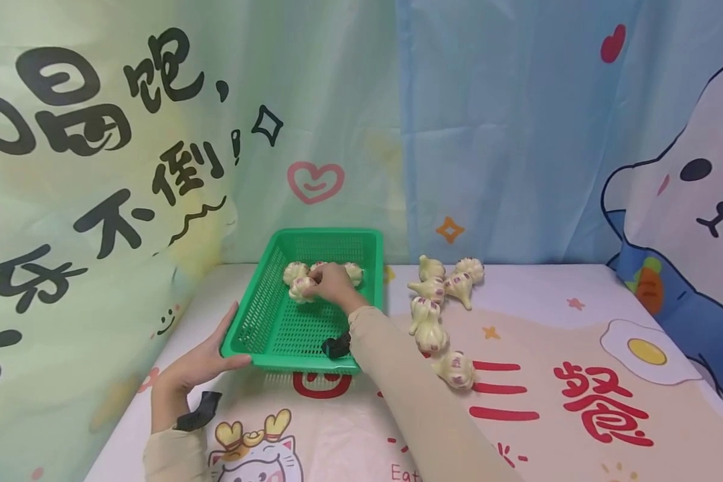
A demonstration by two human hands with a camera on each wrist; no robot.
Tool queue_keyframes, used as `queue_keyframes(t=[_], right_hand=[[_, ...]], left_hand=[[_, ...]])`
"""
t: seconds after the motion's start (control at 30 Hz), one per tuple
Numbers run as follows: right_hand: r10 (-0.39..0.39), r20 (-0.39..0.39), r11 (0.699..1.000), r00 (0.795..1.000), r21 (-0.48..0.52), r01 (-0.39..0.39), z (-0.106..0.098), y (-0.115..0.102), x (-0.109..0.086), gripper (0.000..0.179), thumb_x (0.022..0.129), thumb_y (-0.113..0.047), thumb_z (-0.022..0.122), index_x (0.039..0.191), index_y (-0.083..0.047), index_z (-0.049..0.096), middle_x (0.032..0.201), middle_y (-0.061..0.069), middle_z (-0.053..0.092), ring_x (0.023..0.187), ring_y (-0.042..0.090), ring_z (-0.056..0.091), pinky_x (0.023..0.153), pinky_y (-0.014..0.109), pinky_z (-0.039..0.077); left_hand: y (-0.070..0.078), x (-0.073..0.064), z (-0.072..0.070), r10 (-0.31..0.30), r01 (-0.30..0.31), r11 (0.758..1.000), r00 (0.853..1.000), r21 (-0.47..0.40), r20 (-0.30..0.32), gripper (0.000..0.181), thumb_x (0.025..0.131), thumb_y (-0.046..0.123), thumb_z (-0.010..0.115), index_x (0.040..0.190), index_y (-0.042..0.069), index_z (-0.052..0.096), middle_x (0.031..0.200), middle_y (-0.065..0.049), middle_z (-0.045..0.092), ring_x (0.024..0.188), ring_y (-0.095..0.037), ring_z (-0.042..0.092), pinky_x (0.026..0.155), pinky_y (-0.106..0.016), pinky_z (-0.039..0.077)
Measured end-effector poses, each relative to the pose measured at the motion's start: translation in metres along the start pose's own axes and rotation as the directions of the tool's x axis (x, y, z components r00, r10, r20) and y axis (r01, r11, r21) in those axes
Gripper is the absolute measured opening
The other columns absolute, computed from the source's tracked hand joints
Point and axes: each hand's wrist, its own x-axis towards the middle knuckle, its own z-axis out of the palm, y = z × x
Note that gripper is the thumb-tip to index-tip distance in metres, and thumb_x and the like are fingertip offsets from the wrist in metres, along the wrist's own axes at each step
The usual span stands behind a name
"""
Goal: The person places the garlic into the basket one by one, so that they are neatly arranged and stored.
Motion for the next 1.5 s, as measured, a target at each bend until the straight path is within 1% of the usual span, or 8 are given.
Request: queue_keyframes(t=[0.17, 0.3, 0.57, 0.77, 0.9, 1.07, 1.3, 1.5], right_hand=[[-0.049, 0.032, 0.996, 0.998, -0.072, 0.051, 0.003, 0.000, 0.005, 0.031, 0.082, -0.022, 0.074, 0.066, -0.008, 0.052, 0.060, -0.003, 0.040, 0.060, 0.010, 0.032, 0.062, 0.025, 0.031], [-0.120, 0.053, 0.986, 0.991, -0.108, 0.125, 0.006, 0.001, 0.007, 0.041, 0.083, -0.021, 0.073, 0.060, -0.012, 0.041, 0.055, -0.005, 0.027, 0.055, 0.011, 0.023, 0.059, 0.025, 0.025], [-0.151, 0.061, 0.974, 0.987, -0.162, 0.159, 0.010, 0.001, 0.009, 0.039, 0.085, -0.021, 0.072, 0.060, -0.013, 0.043, 0.056, -0.006, 0.027, 0.056, 0.010, 0.023, 0.058, 0.023, 0.024], [-0.112, 0.096, 0.981, 0.989, -0.148, 0.125, 0.016, 0.001, 0.013, 0.039, 0.087, -0.021, 0.069, 0.059, -0.014, 0.042, 0.054, -0.006, 0.026, 0.055, 0.010, 0.023, 0.058, 0.024, 0.025], [-0.062, 0.103, 0.987, 0.993, -0.140, 0.076, 0.020, 0.002, 0.015, 0.031, 0.086, -0.022, 0.071, 0.063, -0.012, 0.053, 0.055, -0.006, 0.032, 0.056, 0.010, 0.029, 0.058, 0.023, 0.027], [-0.079, 0.091, 0.987, 0.993, -0.129, 0.091, 0.025, 0.004, 0.017, 0.025, 0.086, -0.022, 0.071, 0.068, -0.008, 0.061, 0.055, -0.007, 0.035, 0.056, 0.009, 0.030, 0.057, 0.022, 0.027], [-0.086, 0.078, 0.990, 0.993, -0.109, 0.094, 0.027, 0.007, 0.016, 0.042, 0.086, -0.023, 0.070, 0.056, -0.014, 0.044, 0.051, -0.007, 0.026, 0.052, 0.010, 0.022, 0.055, 0.023, 0.023], [-0.058, 0.071, 0.994, 0.996, -0.088, 0.064, 0.029, 0.007, 0.016, 0.035, 0.086, -0.025, 0.071, 0.060, -0.013, 0.051, 0.053, -0.006, 0.033, 0.054, 0.010, 0.024, 0.057, 0.024, 0.025]], left_hand=[[0.001, 0.000, -0.001, 0.000, 0.000, 1.000, 1.000, 0.002, -0.001, 0.115, 0.079, 0.036, 0.075, 0.151, 0.032, -0.015, 0.160, -0.015, -0.001, 0.141, -0.037, 0.018, 0.110, -0.058, 0.023], [0.001, 0.000, -0.002, -0.001, 0.001, 1.000, 1.000, 0.003, -0.002, 0.115, 0.079, 0.037, 0.075, 0.151, 0.033, -0.014, 0.159, -0.016, 0.000, 0.140, -0.036, 0.020, 0.110, -0.057, 0.024], [0.001, 0.001, -0.002, -0.003, 0.003, 1.000, 1.000, 0.003, -0.005, 0.114, 0.079, 0.037, 0.075, 0.151, 0.034, -0.014, 0.160, -0.014, -0.002, 0.142, -0.037, 0.016, 0.110, -0.058, 0.023], [0.000, 0.000, -0.003, -0.008, 0.008, 1.000, 1.000, 0.012, -0.007, 0.114, 0.079, 0.037, 0.075, 0.151, 0.033, -0.014, 0.160, -0.015, -0.001, 0.142, -0.037, 0.016, 0.110, -0.059, 0.022], [-0.001, 0.001, -0.003, -0.002, 0.002, 1.000, 1.000, 0.010, -0.007, 0.113, 0.080, 0.036, 0.075, 0.151, 0.034, -0.014, 0.160, -0.014, -0.002, 0.143, -0.037, 0.014, 0.111, -0.059, 0.022], [-0.003, 0.002, -0.001, -0.010, 0.010, 1.000, 1.000, 0.002, -0.009, 0.113, 0.080, 0.037, 0.074, 0.151, 0.035, -0.014, 0.160, -0.013, -0.003, 0.144, -0.036, 0.013, 0.111, -0.058, 0.021], [-0.005, 0.004, 0.001, -0.010, 0.010, 1.000, 1.000, -0.007, -0.007, 0.113, 0.080, 0.037, 0.075, 0.150, 0.037, -0.013, 0.160, -0.012, -0.002, 0.142, -0.034, 0.017, 0.111, -0.057, 0.022], [-0.006, 0.004, 0.001, -0.018, 0.018, 1.000, 1.000, -0.016, -0.011, 0.112, 0.080, 0.038, 0.075, 0.150, 0.038, -0.013, 0.160, -0.011, -0.001, 0.142, -0.034, 0.018, 0.111, -0.057, 0.022]])
